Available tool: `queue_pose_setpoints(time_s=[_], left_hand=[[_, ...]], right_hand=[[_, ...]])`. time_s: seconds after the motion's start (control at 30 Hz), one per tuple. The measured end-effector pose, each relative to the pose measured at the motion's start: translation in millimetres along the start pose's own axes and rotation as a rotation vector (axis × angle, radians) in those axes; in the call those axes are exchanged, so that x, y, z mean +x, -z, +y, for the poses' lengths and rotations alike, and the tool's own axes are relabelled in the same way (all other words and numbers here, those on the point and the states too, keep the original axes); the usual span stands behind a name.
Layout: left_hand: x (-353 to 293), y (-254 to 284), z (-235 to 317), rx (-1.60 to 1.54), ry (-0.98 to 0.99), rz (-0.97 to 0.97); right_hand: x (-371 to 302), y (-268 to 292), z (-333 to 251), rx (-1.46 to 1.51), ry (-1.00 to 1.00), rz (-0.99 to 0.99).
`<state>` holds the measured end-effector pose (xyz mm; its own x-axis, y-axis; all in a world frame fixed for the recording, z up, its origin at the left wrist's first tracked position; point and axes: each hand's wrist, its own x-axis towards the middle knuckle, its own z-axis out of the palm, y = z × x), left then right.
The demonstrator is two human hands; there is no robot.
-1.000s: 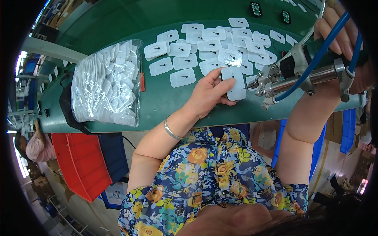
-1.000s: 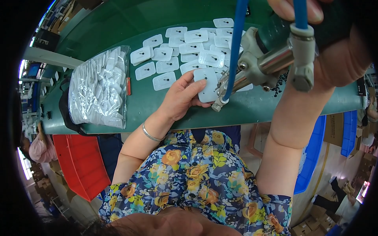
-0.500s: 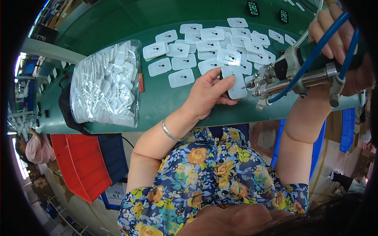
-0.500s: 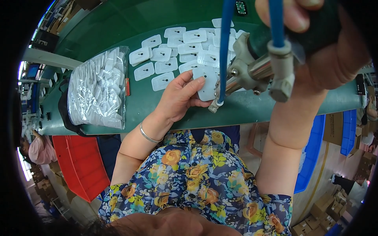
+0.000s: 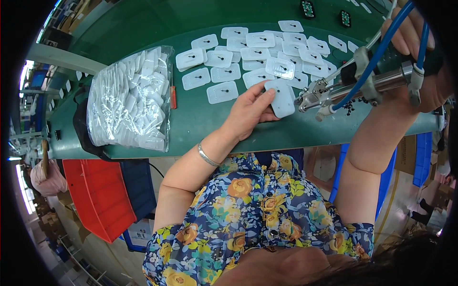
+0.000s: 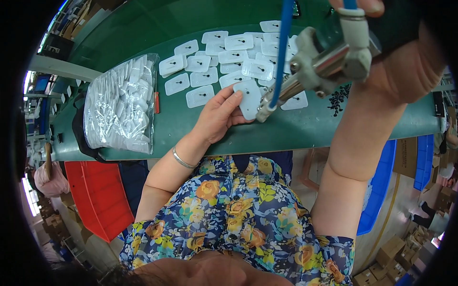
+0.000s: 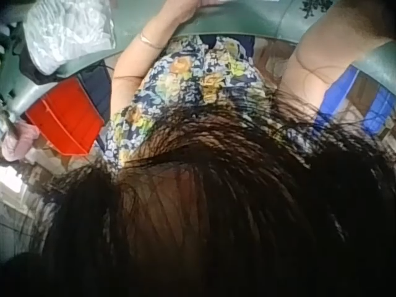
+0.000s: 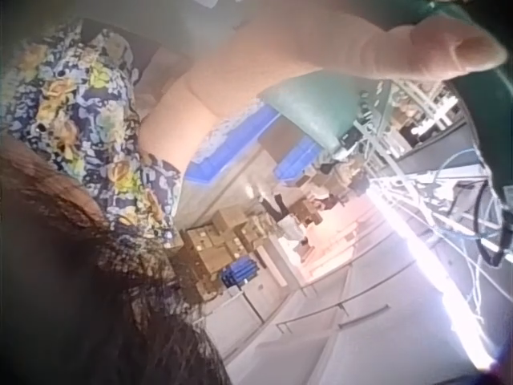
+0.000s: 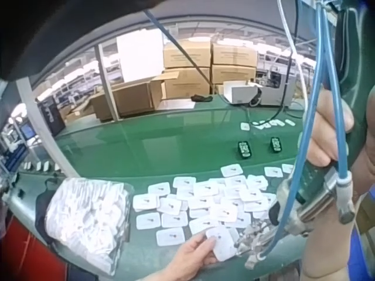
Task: The person assembles small electronic components by attaching white plastic covers to green PCBs and securing them with small screws using a pneumatic screwdriver.
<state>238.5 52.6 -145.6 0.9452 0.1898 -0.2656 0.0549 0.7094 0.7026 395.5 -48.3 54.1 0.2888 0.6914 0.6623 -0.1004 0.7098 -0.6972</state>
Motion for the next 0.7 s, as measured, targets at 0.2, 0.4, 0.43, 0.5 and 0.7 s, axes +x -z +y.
queue_pose_setpoints(time_s=[0.2,0.4,0.43,0.5,0.7], left_hand=[[2,-9,2,-0.022,0.002,-0.090],[0,-14,6,0.016,0.007,-0.059],[1,-15,7,0.016,0.009,-0.063],[3,-18,6,0.001,0.010,-0.077],[-1,-22,13,0.036,0.001,-0.077]], right_hand=[[0,-1,1,-0.031,0.006,-0.006],[1,-2,1,-0.056,0.013,-0.004],[2,-7,3,-0.063,0.014,-0.002],[2,-12,5,-0.077,0.016,0.000],[4,-11,6,-0.098,0.020,-0.004]])
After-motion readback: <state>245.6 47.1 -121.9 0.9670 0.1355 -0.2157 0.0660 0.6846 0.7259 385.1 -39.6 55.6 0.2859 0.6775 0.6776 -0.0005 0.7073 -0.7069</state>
